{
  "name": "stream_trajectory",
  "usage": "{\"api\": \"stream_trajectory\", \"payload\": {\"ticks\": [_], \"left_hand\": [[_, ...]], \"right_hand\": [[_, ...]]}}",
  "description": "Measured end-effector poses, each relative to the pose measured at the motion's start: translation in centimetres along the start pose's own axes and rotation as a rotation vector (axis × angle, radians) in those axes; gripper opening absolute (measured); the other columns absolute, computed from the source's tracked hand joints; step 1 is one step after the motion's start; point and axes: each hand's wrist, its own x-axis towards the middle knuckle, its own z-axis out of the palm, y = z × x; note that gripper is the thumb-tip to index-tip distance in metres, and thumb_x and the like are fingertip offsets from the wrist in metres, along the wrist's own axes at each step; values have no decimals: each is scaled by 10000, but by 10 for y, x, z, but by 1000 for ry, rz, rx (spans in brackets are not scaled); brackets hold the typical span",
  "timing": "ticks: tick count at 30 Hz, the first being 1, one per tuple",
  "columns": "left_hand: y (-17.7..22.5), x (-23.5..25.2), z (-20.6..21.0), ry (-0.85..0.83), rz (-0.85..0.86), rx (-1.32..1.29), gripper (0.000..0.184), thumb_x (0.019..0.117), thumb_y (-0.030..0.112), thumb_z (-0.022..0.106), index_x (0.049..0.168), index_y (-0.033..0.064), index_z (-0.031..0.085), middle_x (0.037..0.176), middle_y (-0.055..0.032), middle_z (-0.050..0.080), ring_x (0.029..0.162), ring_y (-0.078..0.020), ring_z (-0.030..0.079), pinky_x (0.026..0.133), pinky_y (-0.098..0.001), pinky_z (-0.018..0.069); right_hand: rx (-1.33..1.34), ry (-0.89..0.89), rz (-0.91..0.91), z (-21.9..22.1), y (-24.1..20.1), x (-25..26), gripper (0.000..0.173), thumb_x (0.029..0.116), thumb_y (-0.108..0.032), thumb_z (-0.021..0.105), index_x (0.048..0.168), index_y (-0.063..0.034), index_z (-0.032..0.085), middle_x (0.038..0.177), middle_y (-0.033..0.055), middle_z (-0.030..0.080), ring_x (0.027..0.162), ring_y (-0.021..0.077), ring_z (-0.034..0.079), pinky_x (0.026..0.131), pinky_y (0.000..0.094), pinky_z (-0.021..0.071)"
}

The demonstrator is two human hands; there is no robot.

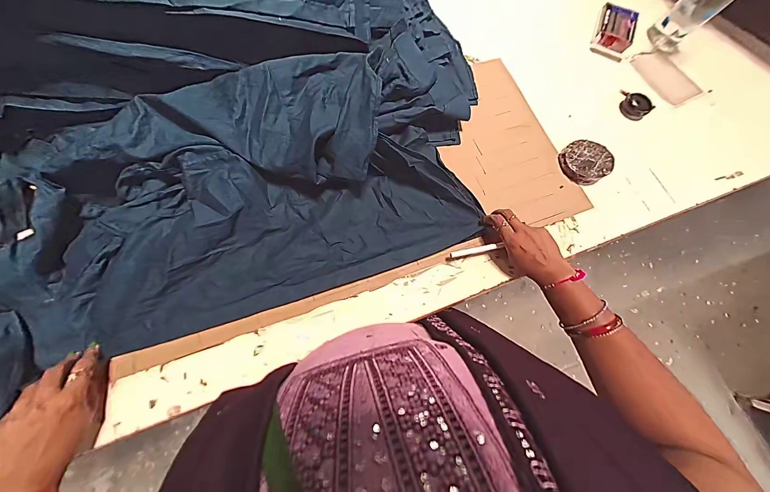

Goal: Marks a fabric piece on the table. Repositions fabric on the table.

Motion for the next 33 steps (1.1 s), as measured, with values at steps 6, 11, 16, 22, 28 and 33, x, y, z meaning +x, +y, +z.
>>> {"api": "stream_trajectory", "payload": {"ticks": [6, 11, 16, 22, 28, 33], "left_hand": [[5, 18, -6, 155, -57, -72, 383, 997, 96, 440, 1239, -146, 613, 1325, -428, 538, 1270, -639, 484, 974, -754, 395], [15, 49, -17, 40, -293, -40, 396, 1031, 168, 519, 1300, -114, 589, 1426, -429, 452, 1333, -649, 408, 948, -788, 379], [93, 66, -56, 236, -127, -174, 788, 685, -68, 767, 1403, -143, 453, 1478, -476, 323, 1363, -687, 311, 1004, -810, 307], [307, 75, -9, 151, 1153, -384, 577, 1119, 393, 193, 1485, 79, 510, 1539, -126, 520, 1438, -290, 480, 1182, -555, 308], [318, 107, 13, -39, 1283, -356, 726, 1082, 509, 108, 1557, 52, 412, 1620, -141, 407, 1511, -285, 373, 1221, -575, 222], [318, 106, 14, 17, 1292, -340, 714, 1088, 484, 88, 1547, 54, 425, 1615, -140, 415, 1508, -285, 378, 1219, -546, 242]], "right_hand": [[315, 121, 63, -3, 10, 21, 209, 906, -44, 694, 1029, 123, 665, 1032, 304, 640, 834, 452, 661, 695, 596, 511], [287, -19, 209, -13, -1, 35, 228, 910, -72, 729, 1016, 108, 639, 996, 296, 623, 875, 467, 646, 706, 620, 482], [340, 7, 181, -12, 2, 35, 238, 929, -112, 731, 960, 104, 636, 904, 281, 609, 820, 459, 629, 683, 619, 469], [358, -12, 170, -6, 12, 39, 250, 923, -127, 712, 994, 102, 644, 938, 273, 618, 841, 455, 633, 683, 619, 466], [408, 168, 244, -12, 39, 38, 401, 872, -159, 771, 1159, 90, 642, 1144, 362, 607, 985, 517, 630, 817, 672, 492], [228, 265, 861, -61, 42, 25, 784, 974, -471, 670, 1517, 17, 384, 1565, 354, 301, 1292, 565, 480, 968, 690, 437]]}}
